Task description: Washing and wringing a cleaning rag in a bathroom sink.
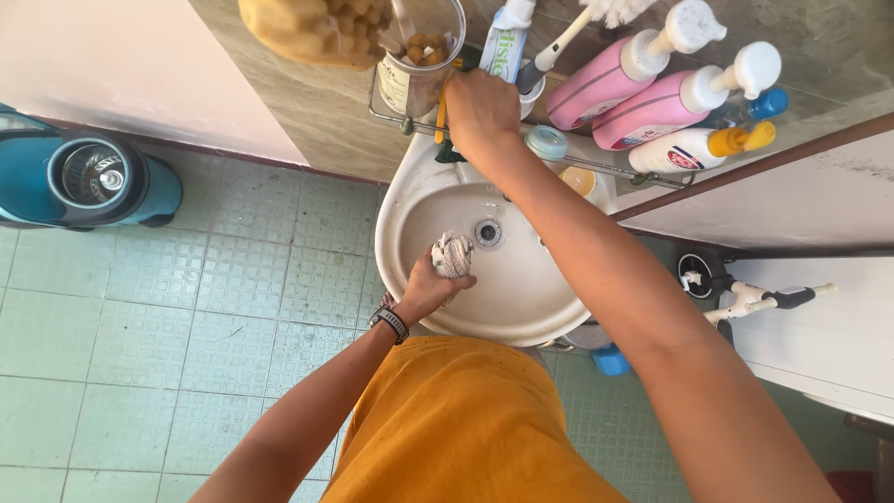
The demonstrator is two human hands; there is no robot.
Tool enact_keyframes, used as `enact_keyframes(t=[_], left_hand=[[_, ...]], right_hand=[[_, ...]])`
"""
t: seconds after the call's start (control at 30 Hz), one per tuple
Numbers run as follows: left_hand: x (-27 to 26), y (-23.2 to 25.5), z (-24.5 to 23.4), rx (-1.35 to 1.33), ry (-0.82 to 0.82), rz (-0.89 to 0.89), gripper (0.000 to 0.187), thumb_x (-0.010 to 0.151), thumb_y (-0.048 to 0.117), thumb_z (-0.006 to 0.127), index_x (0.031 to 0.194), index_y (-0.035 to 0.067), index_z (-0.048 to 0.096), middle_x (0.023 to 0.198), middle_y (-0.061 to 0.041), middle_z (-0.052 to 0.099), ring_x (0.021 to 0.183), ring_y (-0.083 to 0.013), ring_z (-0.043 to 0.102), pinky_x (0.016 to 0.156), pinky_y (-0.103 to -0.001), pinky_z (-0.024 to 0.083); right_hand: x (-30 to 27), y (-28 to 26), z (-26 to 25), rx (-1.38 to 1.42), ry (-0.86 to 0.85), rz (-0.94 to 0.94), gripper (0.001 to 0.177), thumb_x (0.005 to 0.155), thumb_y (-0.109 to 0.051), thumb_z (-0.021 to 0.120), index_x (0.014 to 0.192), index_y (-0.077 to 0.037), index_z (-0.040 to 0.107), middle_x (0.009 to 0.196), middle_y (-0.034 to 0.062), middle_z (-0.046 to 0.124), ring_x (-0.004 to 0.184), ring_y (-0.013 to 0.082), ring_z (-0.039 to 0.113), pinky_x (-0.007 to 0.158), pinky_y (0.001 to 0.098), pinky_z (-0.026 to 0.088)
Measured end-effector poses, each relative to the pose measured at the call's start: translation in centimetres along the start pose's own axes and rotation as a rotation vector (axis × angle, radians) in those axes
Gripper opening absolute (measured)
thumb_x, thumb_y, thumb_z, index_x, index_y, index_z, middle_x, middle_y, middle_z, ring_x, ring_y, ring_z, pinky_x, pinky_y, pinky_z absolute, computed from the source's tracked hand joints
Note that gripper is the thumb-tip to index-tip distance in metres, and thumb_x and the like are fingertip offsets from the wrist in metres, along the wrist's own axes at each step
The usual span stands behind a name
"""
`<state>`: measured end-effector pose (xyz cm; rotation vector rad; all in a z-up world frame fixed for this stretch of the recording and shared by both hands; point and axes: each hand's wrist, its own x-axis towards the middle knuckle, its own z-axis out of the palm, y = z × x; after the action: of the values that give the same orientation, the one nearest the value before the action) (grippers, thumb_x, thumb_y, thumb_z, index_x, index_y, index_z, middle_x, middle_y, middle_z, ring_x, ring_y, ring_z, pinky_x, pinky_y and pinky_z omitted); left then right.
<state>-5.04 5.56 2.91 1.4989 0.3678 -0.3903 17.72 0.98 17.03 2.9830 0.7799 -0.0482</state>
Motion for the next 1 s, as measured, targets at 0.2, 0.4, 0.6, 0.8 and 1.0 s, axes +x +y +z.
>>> enact_keyframes(t=[0.2, 0.4, 0.6, 0.8, 1.0], left_hand=[[0.5, -1.1, -0.4, -0.017, 0.035, -0.009, 0.061, 0.068, 0.021, 0.088, 0.118, 0.000, 0.059, 0.087, -0.007, 0.072, 0.065, -0.0131, 0.068, 0.056, -0.028, 0.058], [0.5, -0.6, -1.2, -0.047, 0.057, -0.124, 0.062, 0.069, 0.022, 0.086, 0.120, 0.001, 0.058, 0.089, -0.008, 0.071, 0.066, -0.0160, 0.066, 0.056, -0.032, 0.056], [1.3, -2.4, -1.8, -0.019, 0.133, -0.051, 0.063, 0.069, 0.025, 0.089, 0.118, 0.002, 0.057, 0.099, -0.006, 0.072, 0.082, -0.0131, 0.070, 0.073, -0.029, 0.060], [1.3, -2.1, -1.9, -0.056, 0.153, -0.101, 0.062, 0.068, 0.024, 0.089, 0.117, 0.000, 0.058, 0.096, -0.008, 0.072, 0.080, -0.0152, 0.069, 0.070, -0.032, 0.060], [0.5, -1.4, -2.7, -0.079, 0.174, -0.078, 0.061, 0.069, 0.026, 0.089, 0.117, -0.001, 0.062, 0.100, -0.009, 0.074, 0.085, -0.0157, 0.070, 0.075, -0.032, 0.059]], right_hand=[[1.1, 0.2, 0.9, 0.001, 0.007, 0.062, 0.014, 0.076, -0.003, 0.072, 0.090, -0.003, 0.075, 0.092, 0.0194, 0.073, 0.086, 0.0371, 0.073, 0.068, 0.0474, 0.059], [-1.2, 0.0, -2.4, 0.220, 0.013, 0.105, 0.022, 0.083, -0.020, 0.080, 0.088, 0.000, 0.074, 0.079, 0.0166, 0.073, 0.076, 0.0331, 0.074, 0.070, 0.0447, 0.059], [-3.4, 0.0, -3.5, 0.656, -0.029, 0.159, 0.036, 0.088, -0.021, 0.072, 0.117, -0.001, 0.064, 0.065, 0.0119, 0.071, 0.056, 0.0247, 0.075, 0.059, 0.0354, 0.061], [-5.8, 0.4, -1.6, 0.702, 0.150, 0.011, 0.038, 0.087, -0.021, 0.081, 0.117, -0.001, 0.066, 0.070, 0.0086, 0.073, 0.062, 0.0202, 0.072, 0.061, 0.0358, 0.057], [-14.7, 0.9, -0.1, 0.857, 0.454, -0.130, 0.040, 0.089, -0.019, 0.085, 0.121, -0.007, 0.063, 0.099, 0.0061, 0.068, 0.090, 0.0200, 0.071, 0.083, 0.0326, 0.058]])
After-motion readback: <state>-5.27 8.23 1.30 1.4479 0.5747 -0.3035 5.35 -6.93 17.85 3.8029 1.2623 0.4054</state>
